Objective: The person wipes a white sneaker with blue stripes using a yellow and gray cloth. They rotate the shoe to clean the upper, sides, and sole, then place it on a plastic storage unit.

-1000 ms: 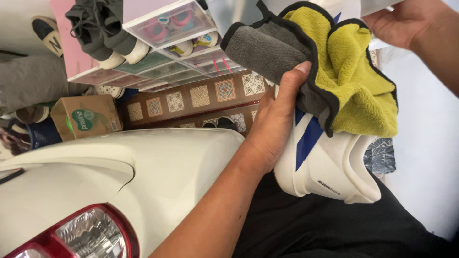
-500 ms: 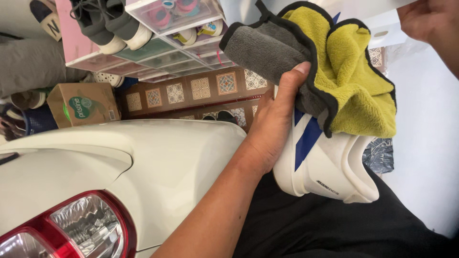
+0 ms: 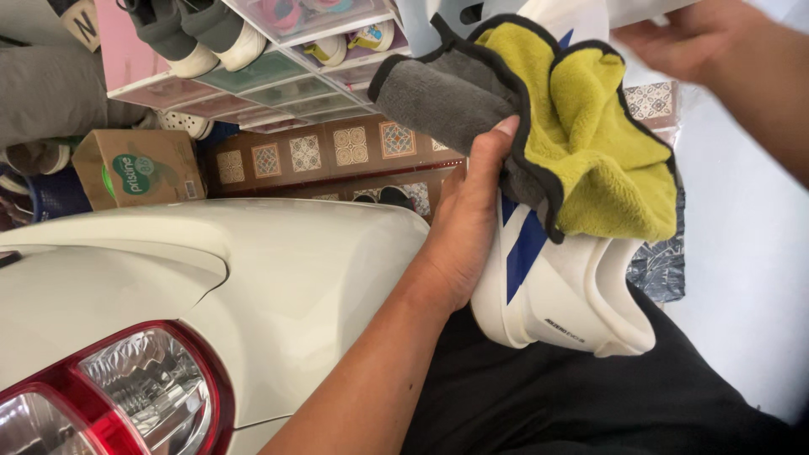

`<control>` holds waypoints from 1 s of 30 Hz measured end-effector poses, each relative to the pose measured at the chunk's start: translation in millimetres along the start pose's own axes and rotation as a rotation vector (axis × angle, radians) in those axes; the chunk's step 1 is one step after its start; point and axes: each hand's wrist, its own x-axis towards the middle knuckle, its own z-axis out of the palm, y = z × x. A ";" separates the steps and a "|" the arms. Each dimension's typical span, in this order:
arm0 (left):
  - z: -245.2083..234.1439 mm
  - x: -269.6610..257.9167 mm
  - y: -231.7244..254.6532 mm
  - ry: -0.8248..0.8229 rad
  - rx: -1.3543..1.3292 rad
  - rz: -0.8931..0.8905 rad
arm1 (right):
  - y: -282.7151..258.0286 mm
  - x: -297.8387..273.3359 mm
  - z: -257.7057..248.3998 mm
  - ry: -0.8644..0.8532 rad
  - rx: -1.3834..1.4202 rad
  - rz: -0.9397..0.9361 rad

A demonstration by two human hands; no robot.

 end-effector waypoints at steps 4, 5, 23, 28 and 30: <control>-3.7 -0.3 -2.2 0.020 0.100 0.044 | 29.0 2.8 0.2 -0.015 0.035 0.045; -5.1 -0.6 -2.2 0.023 0.106 0.039 | 38.2 5.0 3.7 -0.021 0.044 0.059; -13.6 -10.3 7.8 0.025 -0.007 0.046 | 35.8 52.1 -23.2 0.180 0.344 0.137; -1.7 -21.5 20.8 0.131 0.040 0.088 | 63.6 -58.9 -5.7 0.175 -0.539 0.213; 5.9 -28.5 27.5 0.222 0.105 0.113 | 76.1 -127.9 16.0 0.225 -0.688 0.038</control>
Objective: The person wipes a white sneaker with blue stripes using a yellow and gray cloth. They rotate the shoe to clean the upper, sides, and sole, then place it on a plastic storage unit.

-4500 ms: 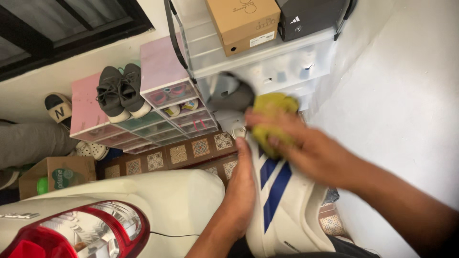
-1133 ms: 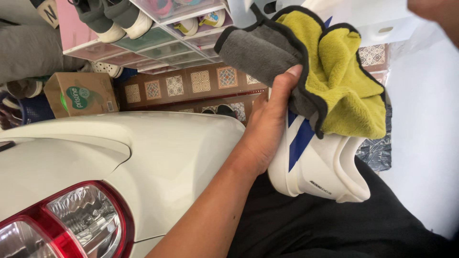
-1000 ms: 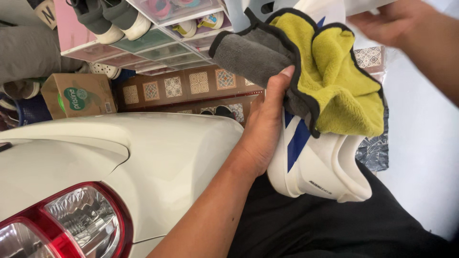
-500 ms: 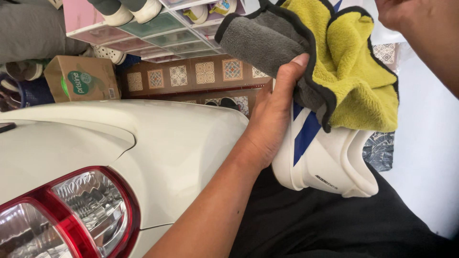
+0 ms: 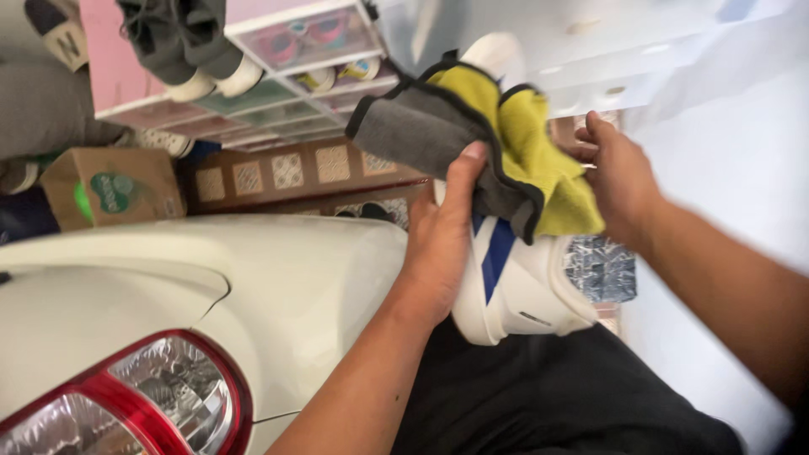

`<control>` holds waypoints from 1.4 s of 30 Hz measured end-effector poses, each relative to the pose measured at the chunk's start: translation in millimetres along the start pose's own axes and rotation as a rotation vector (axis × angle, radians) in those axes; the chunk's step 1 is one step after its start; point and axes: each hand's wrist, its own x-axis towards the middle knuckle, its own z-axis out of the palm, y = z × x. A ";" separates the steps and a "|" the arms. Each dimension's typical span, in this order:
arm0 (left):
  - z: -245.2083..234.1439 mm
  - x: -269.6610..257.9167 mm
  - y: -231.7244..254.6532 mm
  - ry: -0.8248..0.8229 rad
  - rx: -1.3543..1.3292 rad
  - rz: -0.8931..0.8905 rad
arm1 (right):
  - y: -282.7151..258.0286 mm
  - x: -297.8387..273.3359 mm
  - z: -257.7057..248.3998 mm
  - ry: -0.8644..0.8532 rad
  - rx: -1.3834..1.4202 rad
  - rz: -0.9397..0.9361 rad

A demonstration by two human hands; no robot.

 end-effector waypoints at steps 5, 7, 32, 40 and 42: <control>14.0 -19.4 18.4 -0.078 0.053 -0.014 | -26.6 -162.7 26.8 -0.137 -0.337 -0.875; 20.0 -29.2 25.0 -0.162 0.107 -0.021 | -46.0 -199.5 36.8 -0.162 -0.809 -1.233; 37.6 -117.0 78.2 -0.570 -0.062 0.003 | -98.9 -308.9 26.3 -0.030 -0.706 -0.950; 5.7 -93.0 18.1 -0.473 0.205 -0.009 | -24.9 -229.4 -31.3 -0.441 -0.150 -0.665; 15.4 -80.1 16.2 -0.536 0.115 -0.154 | -19.6 -201.2 -48.2 -0.401 0.261 -0.595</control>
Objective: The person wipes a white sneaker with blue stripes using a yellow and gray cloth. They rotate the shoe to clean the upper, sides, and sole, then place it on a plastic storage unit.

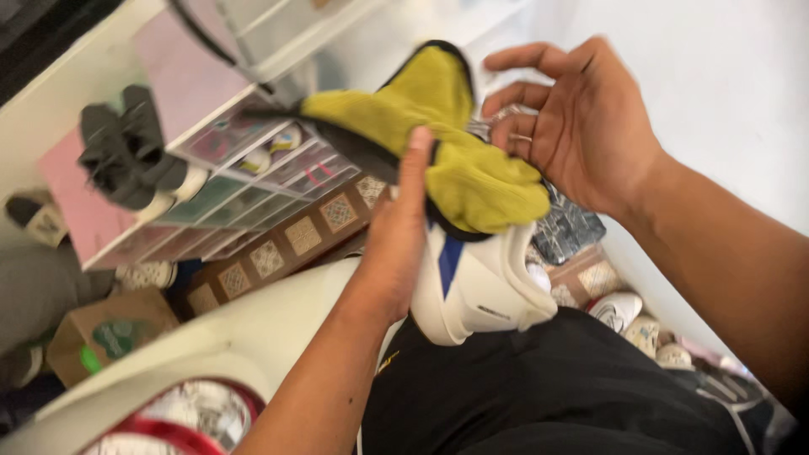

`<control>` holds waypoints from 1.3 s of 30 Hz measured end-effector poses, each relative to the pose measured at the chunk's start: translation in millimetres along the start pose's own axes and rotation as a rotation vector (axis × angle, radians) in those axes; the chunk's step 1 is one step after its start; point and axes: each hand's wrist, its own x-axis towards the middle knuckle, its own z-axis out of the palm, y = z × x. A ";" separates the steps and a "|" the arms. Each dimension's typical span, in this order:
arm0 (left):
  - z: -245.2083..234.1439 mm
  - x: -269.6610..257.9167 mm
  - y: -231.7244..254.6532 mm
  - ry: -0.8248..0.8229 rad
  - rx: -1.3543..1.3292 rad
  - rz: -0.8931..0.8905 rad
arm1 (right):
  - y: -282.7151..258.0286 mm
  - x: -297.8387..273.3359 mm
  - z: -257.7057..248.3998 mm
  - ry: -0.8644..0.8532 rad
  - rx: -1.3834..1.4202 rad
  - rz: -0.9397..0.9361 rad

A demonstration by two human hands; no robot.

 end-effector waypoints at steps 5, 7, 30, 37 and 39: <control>0.6 50.5 2.8 0.085 0.023 0.060 | 34.2 47.1 -67.3 0.410 -0.121 0.241; 6.1 76.1 11.5 0.131 0.169 0.036 | 38.9 69.3 -94.5 0.443 -0.179 0.310; -4.2 207.6 82.6 -0.126 0.387 0.307 | 48.1 290.0 -221.1 0.306 0.540 0.104; -12.8 211.9 66.4 0.017 0.723 -0.132 | 48.4 287.2 -201.2 0.666 -0.003 0.551; -20.7 202.5 59.2 0.034 0.854 -0.275 | 57.2 252.2 -175.3 0.757 -0.182 0.538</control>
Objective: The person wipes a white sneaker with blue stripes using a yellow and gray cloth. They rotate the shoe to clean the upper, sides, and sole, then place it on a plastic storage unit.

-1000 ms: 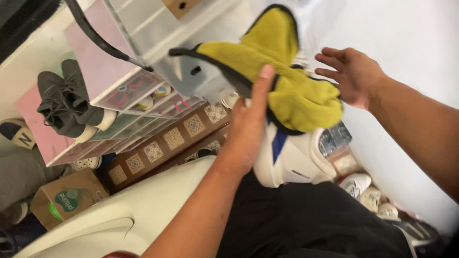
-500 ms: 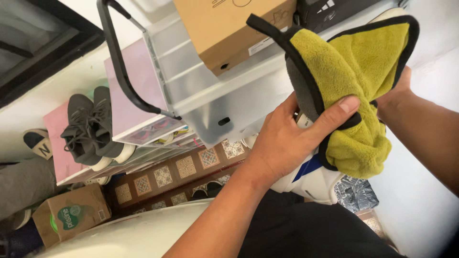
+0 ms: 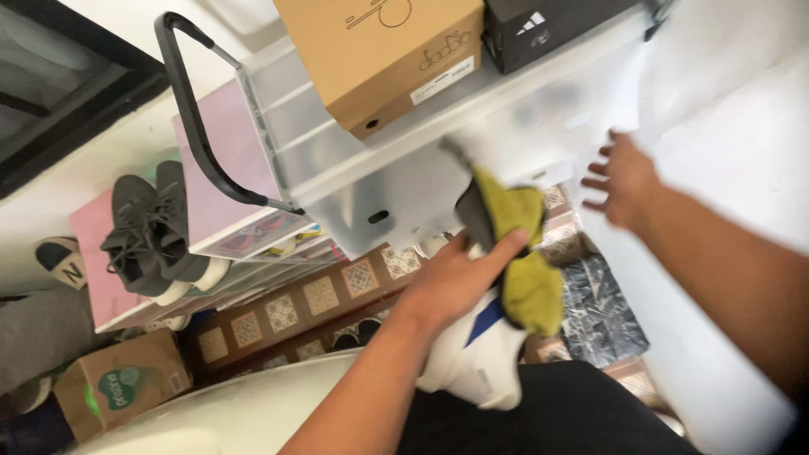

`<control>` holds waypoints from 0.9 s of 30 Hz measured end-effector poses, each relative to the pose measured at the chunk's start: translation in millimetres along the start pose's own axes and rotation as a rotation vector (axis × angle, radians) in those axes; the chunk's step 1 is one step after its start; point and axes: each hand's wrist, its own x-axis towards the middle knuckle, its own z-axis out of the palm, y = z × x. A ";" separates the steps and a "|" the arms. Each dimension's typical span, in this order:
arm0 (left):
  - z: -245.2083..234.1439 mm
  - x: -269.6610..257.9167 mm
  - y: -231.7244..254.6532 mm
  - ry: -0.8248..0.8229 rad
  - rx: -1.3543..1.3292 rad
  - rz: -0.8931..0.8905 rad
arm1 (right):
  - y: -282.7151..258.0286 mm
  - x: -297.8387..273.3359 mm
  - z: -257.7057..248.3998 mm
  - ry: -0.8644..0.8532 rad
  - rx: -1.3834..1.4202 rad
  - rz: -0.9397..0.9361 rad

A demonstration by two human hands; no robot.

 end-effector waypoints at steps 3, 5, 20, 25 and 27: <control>4.9 -22.6 -29.2 0.028 -0.007 -0.093 | 63.1 -75.7 -1.4 -0.174 -0.034 -0.094; 7.4 -41.2 -41.2 0.033 -0.198 -0.114 | 86.9 -133.3 -5.2 -0.285 -0.068 0.071; 78.4 -166.9 -4.8 0.010 -0.791 0.191 | 33.6 -337.2 -36.4 -0.163 -0.636 -0.716; 93.3 -213.7 -2.4 0.051 -0.708 0.331 | 53.1 -396.5 -52.7 -0.239 -0.769 -1.242; 103.5 -228.7 -1.8 0.000 -0.754 0.306 | 49.4 -399.9 -53.1 -0.023 -0.777 -1.074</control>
